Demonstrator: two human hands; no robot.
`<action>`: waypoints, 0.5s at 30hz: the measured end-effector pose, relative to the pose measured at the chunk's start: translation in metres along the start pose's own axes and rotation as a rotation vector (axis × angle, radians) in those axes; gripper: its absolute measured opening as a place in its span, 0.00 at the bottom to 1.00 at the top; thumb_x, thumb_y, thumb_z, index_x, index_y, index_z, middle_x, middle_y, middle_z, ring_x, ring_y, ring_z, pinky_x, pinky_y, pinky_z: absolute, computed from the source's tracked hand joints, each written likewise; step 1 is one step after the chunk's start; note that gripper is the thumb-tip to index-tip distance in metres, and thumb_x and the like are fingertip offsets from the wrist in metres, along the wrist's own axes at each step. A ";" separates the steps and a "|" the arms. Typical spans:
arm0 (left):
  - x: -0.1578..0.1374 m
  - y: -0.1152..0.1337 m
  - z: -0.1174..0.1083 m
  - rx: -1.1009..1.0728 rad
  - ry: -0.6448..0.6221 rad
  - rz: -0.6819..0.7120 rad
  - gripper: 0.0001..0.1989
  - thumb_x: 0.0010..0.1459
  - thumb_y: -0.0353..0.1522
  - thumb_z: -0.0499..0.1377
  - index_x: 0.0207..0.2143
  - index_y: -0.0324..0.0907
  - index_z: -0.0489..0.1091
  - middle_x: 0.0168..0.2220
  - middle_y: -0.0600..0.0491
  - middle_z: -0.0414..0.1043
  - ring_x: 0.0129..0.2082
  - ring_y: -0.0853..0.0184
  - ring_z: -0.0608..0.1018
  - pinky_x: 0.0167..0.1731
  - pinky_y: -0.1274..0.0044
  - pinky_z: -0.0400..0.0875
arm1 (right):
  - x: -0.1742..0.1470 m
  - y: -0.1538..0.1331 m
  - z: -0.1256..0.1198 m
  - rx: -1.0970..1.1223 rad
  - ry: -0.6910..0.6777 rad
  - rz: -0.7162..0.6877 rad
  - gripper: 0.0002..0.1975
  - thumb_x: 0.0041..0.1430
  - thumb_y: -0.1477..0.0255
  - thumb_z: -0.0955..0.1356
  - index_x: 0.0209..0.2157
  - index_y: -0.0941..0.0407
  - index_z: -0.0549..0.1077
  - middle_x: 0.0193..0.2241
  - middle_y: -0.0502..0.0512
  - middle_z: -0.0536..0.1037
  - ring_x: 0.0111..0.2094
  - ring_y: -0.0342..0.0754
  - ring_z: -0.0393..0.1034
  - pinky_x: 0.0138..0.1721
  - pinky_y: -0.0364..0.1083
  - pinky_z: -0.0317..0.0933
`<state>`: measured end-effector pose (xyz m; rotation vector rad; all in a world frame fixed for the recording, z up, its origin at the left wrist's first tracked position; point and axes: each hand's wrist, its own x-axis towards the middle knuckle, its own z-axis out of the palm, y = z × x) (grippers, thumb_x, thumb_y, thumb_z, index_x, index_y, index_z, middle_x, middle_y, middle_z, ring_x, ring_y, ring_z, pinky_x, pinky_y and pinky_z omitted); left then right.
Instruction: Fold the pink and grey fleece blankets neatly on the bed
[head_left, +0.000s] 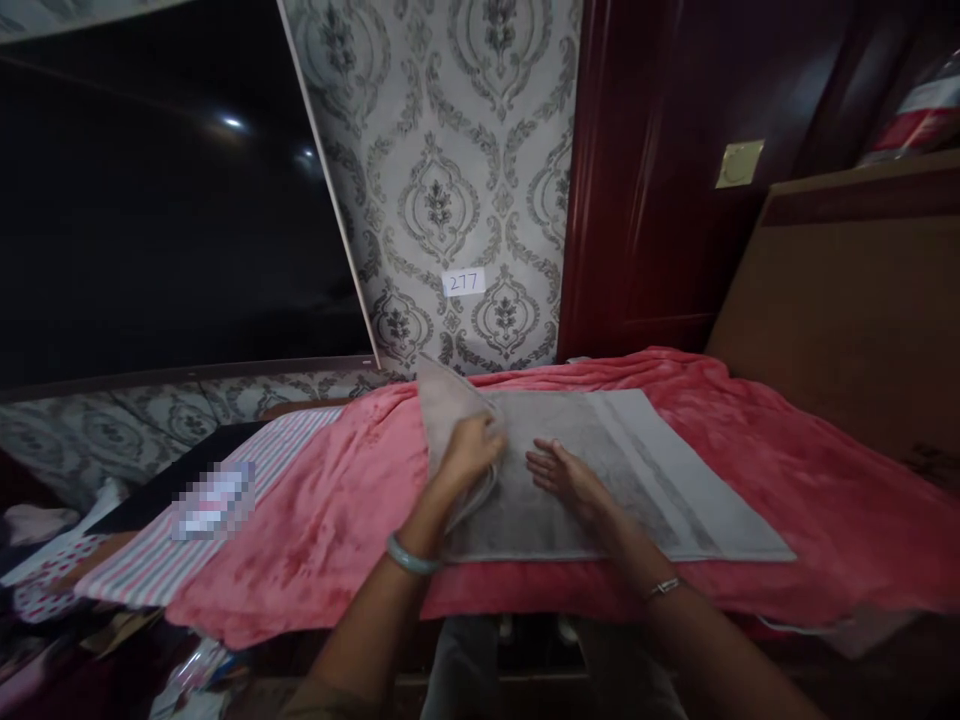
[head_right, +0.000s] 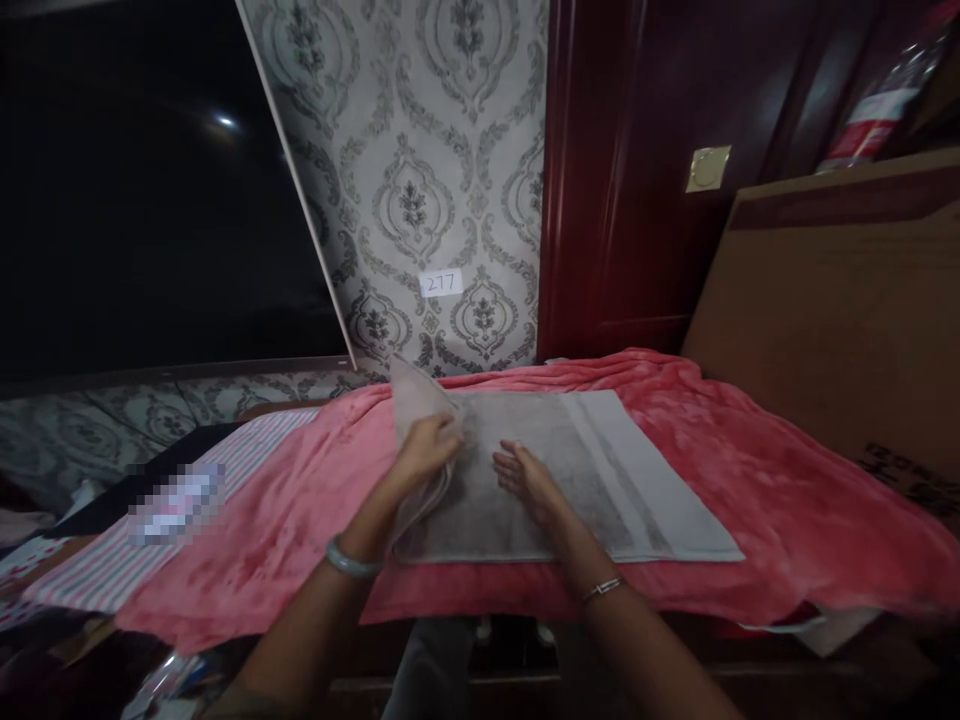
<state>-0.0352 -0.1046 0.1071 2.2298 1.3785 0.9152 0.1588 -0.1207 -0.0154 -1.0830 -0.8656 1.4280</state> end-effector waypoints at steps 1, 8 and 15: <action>-0.005 0.009 0.021 0.086 -0.087 0.049 0.14 0.54 0.29 0.58 0.44 0.37 0.75 0.47 0.43 0.79 0.46 0.59 0.79 0.50 0.71 0.71 | -0.003 -0.003 -0.008 0.057 0.028 0.047 0.30 0.71 0.56 0.53 0.66 0.56 0.58 0.58 0.69 0.72 0.54 0.52 0.73 0.61 0.57 0.60; -0.068 0.008 0.101 0.318 -0.315 0.269 0.10 0.60 0.26 0.53 0.41 0.38 0.73 0.43 0.43 0.78 0.46 0.58 0.78 0.49 0.68 0.72 | -0.012 -0.015 -0.032 -0.076 0.002 0.118 0.27 0.71 0.62 0.50 0.63 0.57 0.60 0.52 0.70 0.76 0.50 0.51 0.76 0.55 0.53 0.66; -0.097 -0.006 0.102 0.422 -0.137 0.268 0.16 0.56 0.25 0.58 0.48 0.38 0.70 0.60 0.39 0.68 0.58 0.52 0.71 0.58 0.59 0.67 | 0.021 -0.032 -0.017 -0.273 0.062 0.042 0.24 0.65 0.66 0.61 0.61 0.55 0.64 0.54 0.66 0.76 0.47 0.50 0.76 0.47 0.50 0.71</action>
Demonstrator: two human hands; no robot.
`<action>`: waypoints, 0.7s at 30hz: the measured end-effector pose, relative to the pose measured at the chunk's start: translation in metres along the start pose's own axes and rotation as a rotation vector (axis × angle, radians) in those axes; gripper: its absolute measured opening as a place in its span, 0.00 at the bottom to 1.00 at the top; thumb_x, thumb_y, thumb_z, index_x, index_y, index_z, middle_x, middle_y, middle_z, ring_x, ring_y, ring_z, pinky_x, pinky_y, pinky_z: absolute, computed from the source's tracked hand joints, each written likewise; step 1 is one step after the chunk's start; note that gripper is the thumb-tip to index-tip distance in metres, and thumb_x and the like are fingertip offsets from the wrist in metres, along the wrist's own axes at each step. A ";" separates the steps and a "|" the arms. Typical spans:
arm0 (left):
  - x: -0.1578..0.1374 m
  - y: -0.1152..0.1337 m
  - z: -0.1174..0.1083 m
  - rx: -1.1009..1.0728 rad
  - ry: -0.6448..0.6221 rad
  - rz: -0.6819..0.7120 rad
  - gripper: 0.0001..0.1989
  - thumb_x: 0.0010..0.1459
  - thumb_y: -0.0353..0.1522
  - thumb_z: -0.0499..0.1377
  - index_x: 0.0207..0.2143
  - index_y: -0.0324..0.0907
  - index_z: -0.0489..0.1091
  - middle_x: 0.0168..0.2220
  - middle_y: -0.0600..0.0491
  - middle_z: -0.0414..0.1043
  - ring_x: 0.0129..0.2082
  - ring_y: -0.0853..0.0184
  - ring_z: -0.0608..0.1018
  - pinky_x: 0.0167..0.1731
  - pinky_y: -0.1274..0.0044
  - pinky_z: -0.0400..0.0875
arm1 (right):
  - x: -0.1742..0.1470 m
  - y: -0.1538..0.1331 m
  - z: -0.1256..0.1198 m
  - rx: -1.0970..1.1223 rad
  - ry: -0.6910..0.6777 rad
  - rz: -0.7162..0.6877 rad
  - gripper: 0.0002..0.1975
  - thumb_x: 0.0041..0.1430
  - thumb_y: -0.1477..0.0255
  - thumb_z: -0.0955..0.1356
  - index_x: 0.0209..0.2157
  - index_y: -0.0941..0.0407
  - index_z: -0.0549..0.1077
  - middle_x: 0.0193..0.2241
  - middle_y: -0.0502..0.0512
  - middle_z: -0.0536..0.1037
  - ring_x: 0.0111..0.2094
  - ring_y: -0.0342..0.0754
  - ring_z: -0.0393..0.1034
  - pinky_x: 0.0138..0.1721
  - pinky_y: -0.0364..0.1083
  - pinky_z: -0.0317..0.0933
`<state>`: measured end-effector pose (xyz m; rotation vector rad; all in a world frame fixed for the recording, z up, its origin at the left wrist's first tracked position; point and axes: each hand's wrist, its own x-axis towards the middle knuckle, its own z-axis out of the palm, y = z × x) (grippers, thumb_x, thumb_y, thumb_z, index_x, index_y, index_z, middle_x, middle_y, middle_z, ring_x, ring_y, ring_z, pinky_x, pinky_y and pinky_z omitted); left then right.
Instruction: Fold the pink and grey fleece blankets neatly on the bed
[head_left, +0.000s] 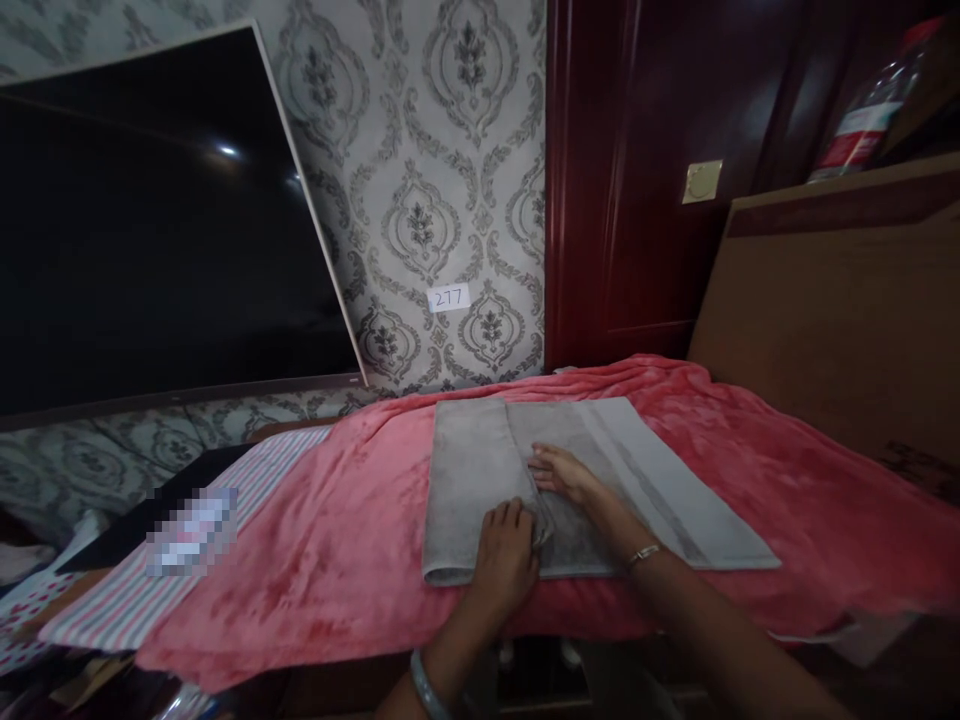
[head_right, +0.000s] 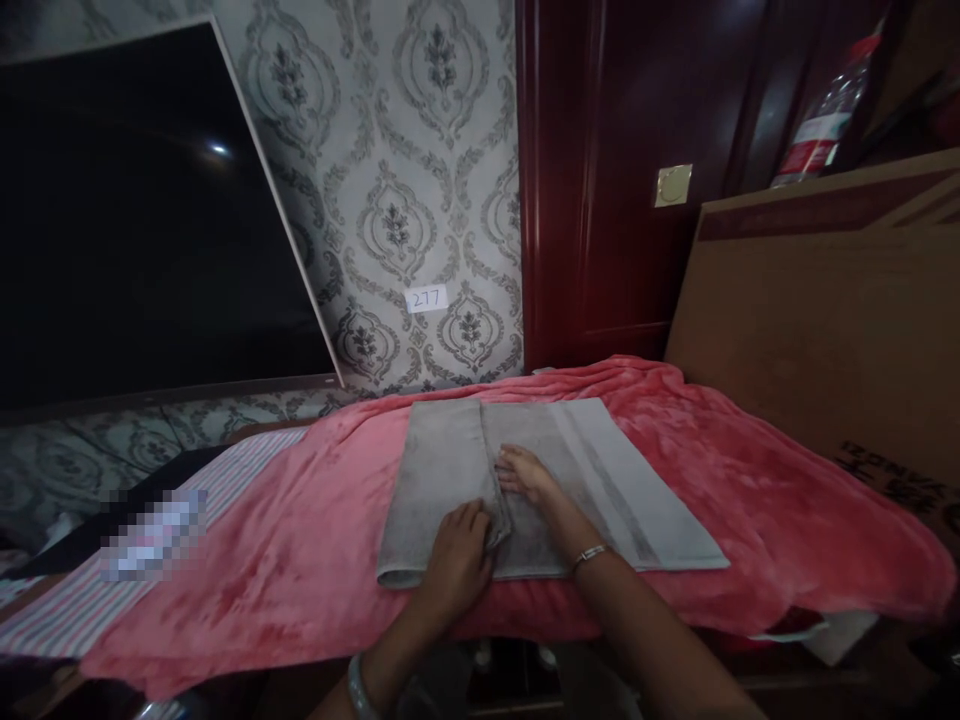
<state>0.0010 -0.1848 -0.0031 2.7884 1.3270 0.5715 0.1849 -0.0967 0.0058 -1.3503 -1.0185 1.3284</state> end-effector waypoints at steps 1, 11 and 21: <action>-0.003 -0.002 0.002 0.024 0.008 -0.009 0.16 0.57 0.24 0.57 0.49 0.38 0.70 0.59 0.40 0.69 0.58 0.52 0.71 0.58 0.58 0.67 | 0.007 -0.003 0.002 -0.014 0.015 -0.009 0.24 0.64 0.67 0.61 0.61 0.55 0.65 0.53 0.66 0.76 0.46 0.50 0.76 0.46 0.50 0.71; -0.011 -0.019 0.013 0.028 0.121 0.089 0.25 0.57 0.21 0.51 0.55 0.43 0.72 0.53 0.44 0.76 0.53 0.57 0.76 0.54 0.63 0.73 | 0.059 -0.026 0.038 -0.249 0.118 -0.217 0.35 0.54 0.73 0.69 0.65 0.58 0.64 0.54 0.61 0.77 0.51 0.52 0.73 0.52 0.49 0.67; 0.005 0.003 0.028 0.018 0.131 0.169 0.23 0.58 0.20 0.52 0.51 0.44 0.74 0.50 0.46 0.77 0.50 0.58 0.77 0.50 0.65 0.74 | 0.073 -0.019 0.007 -0.553 0.272 -0.265 0.38 0.48 0.82 0.64 0.64 0.58 0.66 0.57 0.59 0.75 0.56 0.51 0.70 0.57 0.47 0.63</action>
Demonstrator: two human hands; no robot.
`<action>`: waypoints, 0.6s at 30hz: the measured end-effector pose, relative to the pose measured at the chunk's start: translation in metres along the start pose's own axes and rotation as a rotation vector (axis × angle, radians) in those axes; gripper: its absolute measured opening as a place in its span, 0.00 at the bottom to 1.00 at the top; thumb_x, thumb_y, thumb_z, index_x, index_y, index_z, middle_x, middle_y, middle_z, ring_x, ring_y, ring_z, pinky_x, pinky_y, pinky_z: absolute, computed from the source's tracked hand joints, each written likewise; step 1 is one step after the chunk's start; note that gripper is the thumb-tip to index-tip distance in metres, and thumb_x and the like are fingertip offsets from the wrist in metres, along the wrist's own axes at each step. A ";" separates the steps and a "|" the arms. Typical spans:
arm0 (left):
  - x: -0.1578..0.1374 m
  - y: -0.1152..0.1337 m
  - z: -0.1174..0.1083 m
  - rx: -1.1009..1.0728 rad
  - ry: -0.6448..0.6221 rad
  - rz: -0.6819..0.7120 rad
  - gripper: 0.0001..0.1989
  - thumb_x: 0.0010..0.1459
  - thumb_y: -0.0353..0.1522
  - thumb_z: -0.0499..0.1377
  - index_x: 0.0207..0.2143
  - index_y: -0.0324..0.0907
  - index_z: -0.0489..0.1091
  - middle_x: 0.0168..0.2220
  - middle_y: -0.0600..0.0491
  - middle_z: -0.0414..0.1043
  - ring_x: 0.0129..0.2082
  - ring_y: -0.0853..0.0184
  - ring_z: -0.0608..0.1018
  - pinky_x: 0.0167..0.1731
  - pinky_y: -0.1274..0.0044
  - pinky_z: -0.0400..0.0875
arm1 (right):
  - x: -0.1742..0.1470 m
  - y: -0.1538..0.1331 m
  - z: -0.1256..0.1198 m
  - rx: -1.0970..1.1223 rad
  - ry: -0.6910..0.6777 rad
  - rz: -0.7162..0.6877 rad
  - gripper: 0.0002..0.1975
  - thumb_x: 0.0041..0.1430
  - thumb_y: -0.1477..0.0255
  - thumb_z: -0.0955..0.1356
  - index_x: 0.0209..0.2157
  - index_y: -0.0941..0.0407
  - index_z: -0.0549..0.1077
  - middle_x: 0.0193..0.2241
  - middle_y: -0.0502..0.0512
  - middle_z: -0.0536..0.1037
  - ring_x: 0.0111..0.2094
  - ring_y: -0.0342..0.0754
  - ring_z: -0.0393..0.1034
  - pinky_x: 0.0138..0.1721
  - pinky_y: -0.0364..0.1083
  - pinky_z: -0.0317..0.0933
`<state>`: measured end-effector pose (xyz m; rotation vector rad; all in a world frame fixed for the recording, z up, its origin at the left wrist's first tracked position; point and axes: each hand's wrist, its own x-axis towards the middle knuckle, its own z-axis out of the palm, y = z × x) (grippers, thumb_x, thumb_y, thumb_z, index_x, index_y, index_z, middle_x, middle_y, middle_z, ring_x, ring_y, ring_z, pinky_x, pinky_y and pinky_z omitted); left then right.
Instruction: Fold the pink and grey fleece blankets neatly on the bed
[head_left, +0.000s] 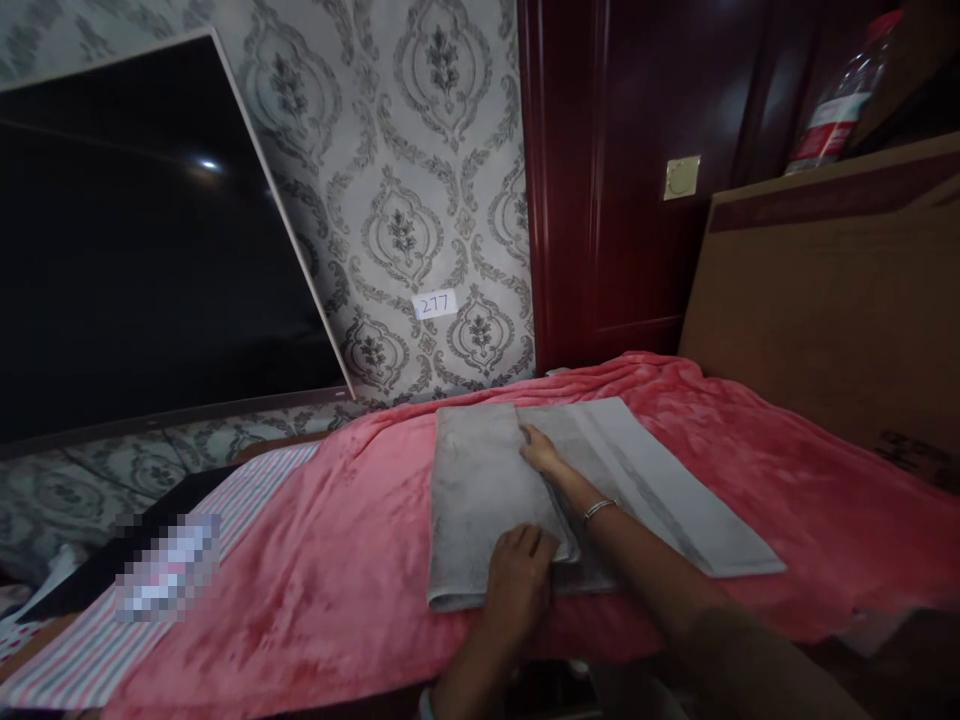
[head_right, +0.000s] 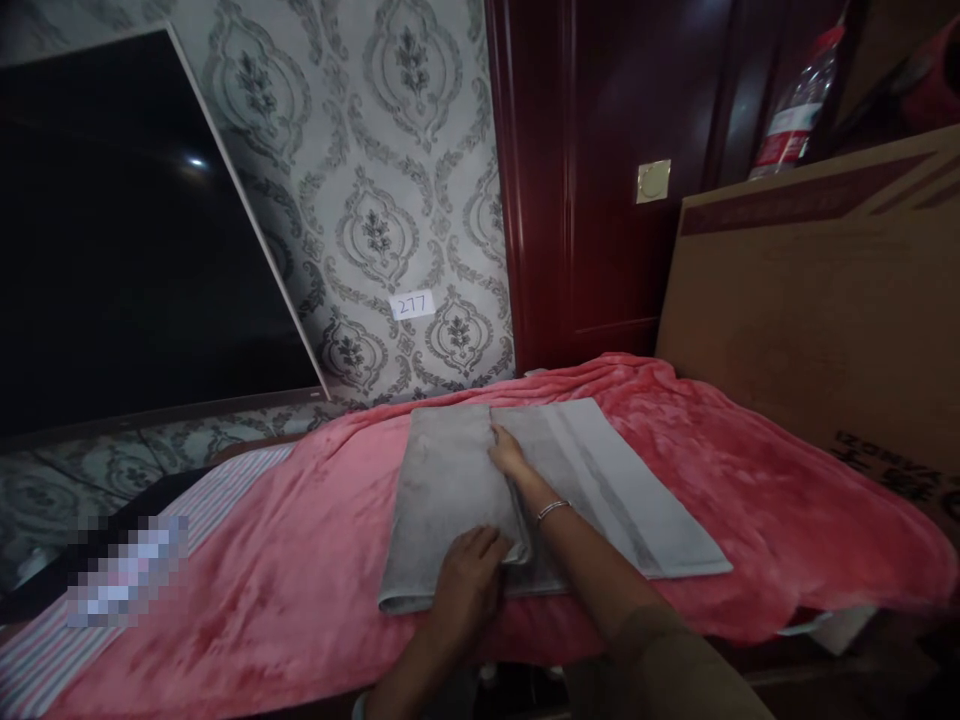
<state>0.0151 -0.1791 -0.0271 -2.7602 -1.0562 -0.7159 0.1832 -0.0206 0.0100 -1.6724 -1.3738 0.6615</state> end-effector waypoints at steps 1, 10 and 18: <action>0.000 0.003 0.002 0.019 -0.027 0.005 0.21 0.59 0.21 0.53 0.50 0.44 0.75 0.49 0.46 0.77 0.50 0.58 0.77 0.50 0.65 0.74 | 0.000 0.004 -0.002 -0.029 0.001 0.023 0.37 0.49 0.81 0.64 0.64 0.58 0.66 0.55 0.59 0.77 0.54 0.52 0.72 0.54 0.47 0.65; -0.011 0.006 0.023 0.085 -0.036 0.031 0.20 0.60 0.24 0.57 0.54 0.44 0.72 0.56 0.42 0.73 0.57 0.53 0.73 0.55 0.60 0.71 | 0.015 0.001 -0.002 -0.214 0.057 0.092 0.20 0.63 0.67 0.66 0.54 0.59 0.74 0.50 0.63 0.79 0.51 0.53 0.73 0.49 0.45 0.65; -0.015 0.004 0.028 0.114 -0.034 0.052 0.21 0.62 0.25 0.56 0.56 0.47 0.71 0.57 0.45 0.73 0.59 0.54 0.73 0.58 0.60 0.69 | 0.030 -0.001 0.000 -0.360 0.036 0.163 0.11 0.61 0.68 0.69 0.42 0.58 0.79 0.42 0.64 0.81 0.44 0.55 0.77 0.40 0.45 0.66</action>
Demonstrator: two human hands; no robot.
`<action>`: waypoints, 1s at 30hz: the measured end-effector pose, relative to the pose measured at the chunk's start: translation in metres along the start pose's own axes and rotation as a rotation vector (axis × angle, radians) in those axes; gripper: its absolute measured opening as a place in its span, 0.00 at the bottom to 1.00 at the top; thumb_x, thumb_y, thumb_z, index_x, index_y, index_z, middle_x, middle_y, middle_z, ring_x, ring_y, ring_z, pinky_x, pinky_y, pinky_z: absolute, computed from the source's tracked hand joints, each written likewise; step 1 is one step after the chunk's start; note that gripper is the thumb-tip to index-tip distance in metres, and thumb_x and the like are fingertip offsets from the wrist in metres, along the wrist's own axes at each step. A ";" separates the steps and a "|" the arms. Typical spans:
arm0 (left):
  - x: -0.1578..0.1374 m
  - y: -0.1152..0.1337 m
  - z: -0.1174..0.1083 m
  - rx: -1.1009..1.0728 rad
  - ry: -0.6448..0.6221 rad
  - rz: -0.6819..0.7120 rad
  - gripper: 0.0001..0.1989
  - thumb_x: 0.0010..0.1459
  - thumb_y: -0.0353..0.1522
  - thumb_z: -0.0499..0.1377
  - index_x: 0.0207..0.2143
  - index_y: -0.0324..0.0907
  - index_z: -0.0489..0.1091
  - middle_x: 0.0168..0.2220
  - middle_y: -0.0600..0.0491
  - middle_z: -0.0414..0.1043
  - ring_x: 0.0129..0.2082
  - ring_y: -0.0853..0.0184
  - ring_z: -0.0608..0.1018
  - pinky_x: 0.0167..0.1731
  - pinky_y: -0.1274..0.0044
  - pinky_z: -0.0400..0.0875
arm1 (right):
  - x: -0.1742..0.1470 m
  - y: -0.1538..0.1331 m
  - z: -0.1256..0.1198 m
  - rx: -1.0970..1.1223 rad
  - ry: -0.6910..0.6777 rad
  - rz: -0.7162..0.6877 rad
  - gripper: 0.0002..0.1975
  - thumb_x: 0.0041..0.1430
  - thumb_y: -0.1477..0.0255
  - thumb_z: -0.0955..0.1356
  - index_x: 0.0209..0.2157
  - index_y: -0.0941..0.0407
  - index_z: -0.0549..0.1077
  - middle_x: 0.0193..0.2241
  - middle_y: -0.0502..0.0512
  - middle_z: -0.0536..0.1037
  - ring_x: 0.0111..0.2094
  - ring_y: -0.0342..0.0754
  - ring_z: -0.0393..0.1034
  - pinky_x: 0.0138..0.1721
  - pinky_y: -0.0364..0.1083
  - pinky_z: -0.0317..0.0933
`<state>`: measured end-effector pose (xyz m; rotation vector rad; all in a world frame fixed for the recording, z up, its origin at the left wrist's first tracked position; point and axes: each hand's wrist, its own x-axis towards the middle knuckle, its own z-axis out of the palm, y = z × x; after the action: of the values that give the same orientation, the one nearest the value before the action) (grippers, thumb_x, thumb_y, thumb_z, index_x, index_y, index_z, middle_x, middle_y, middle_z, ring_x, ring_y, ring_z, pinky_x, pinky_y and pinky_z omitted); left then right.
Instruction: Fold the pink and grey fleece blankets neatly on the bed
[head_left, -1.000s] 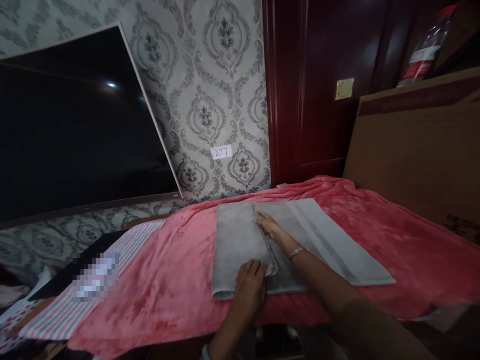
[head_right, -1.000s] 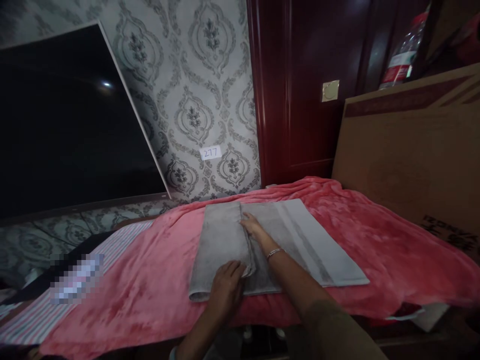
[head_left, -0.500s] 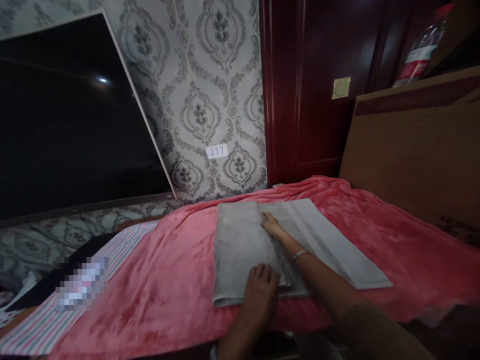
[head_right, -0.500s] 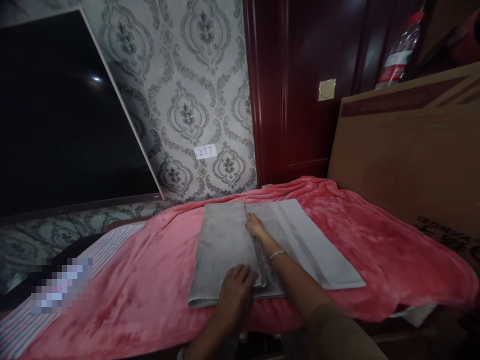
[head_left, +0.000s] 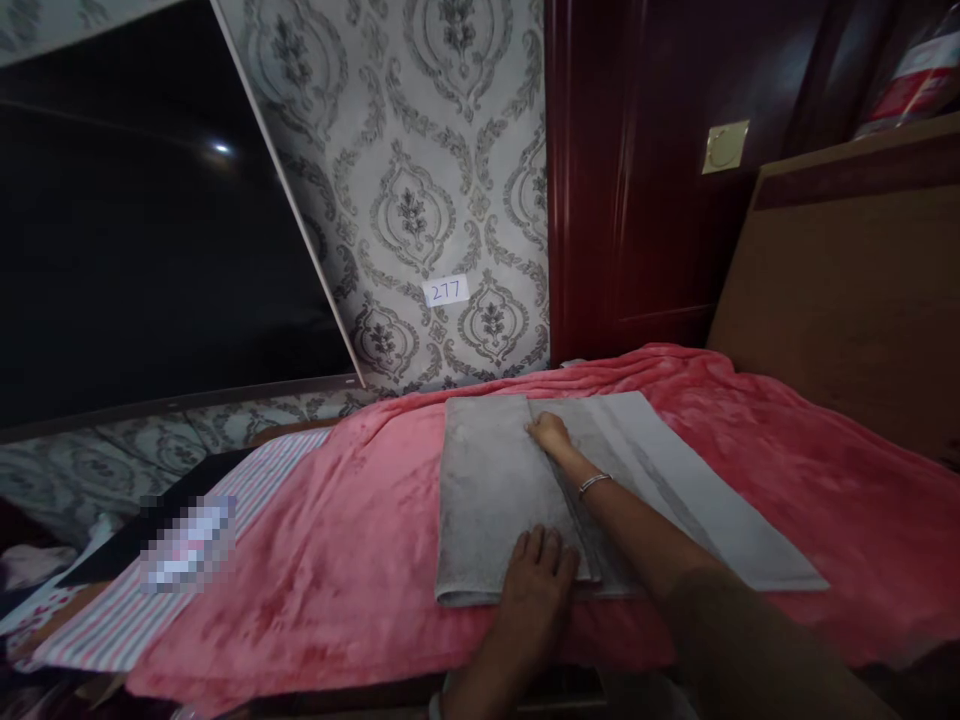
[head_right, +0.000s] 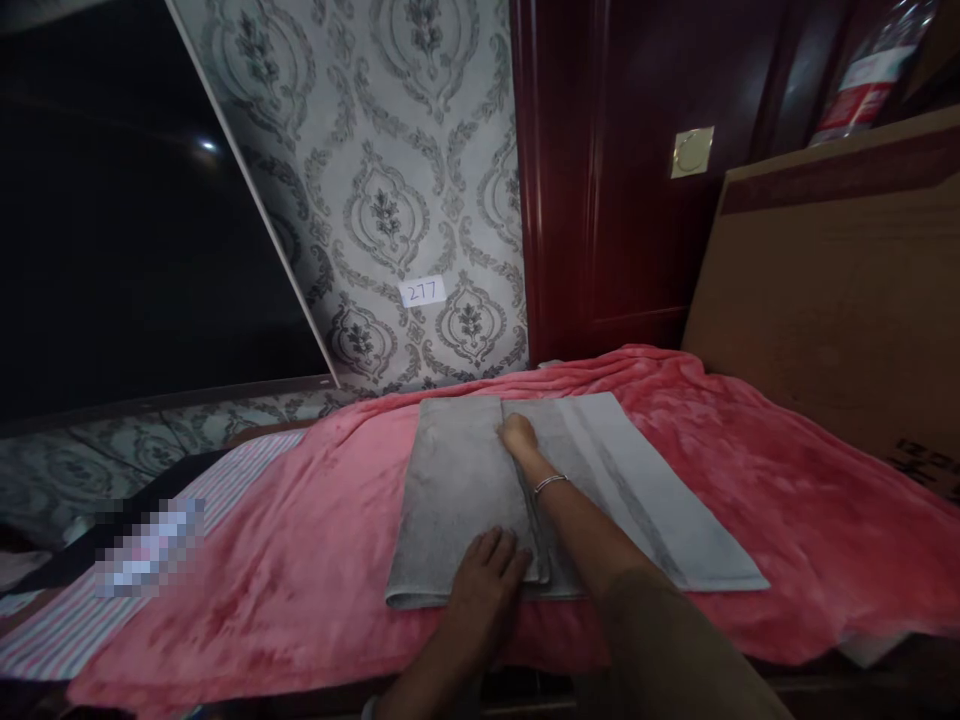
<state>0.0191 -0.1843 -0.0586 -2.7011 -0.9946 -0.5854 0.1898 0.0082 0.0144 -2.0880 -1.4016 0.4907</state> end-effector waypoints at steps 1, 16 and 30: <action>0.000 0.000 0.000 0.001 0.002 0.009 0.20 0.63 0.26 0.56 0.56 0.46 0.71 0.57 0.45 0.73 0.59 0.54 0.73 0.58 0.60 0.69 | 0.000 0.000 0.001 -0.017 0.000 0.006 0.11 0.62 0.68 0.68 0.42 0.58 0.79 0.42 0.65 0.81 0.45 0.56 0.77 0.40 0.46 0.66; 0.034 -0.047 -0.098 -0.338 -0.221 -0.196 0.21 0.68 0.30 0.48 0.59 0.41 0.69 0.61 0.44 0.70 0.63 0.58 0.70 0.64 0.61 0.59 | -0.022 0.004 0.004 -0.128 0.002 -0.090 0.25 0.67 0.67 0.64 0.63 0.59 0.63 0.54 0.66 0.75 0.52 0.55 0.72 0.49 0.47 0.64; -0.001 -0.072 -0.048 -0.054 -0.282 -0.337 0.36 0.67 0.49 0.49 0.70 0.40 0.53 0.73 0.38 0.44 0.73 0.49 0.48 0.69 0.50 0.43 | -0.040 -0.033 0.008 -0.336 -0.003 -0.444 0.29 0.66 0.75 0.59 0.68 0.59 0.57 0.69 0.69 0.55 0.68 0.60 0.50 0.64 0.59 0.51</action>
<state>-0.0433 -0.1460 -0.0121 -2.7321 -1.5462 -0.2880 0.1460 -0.0171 0.0286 -1.9259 -1.9904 0.0790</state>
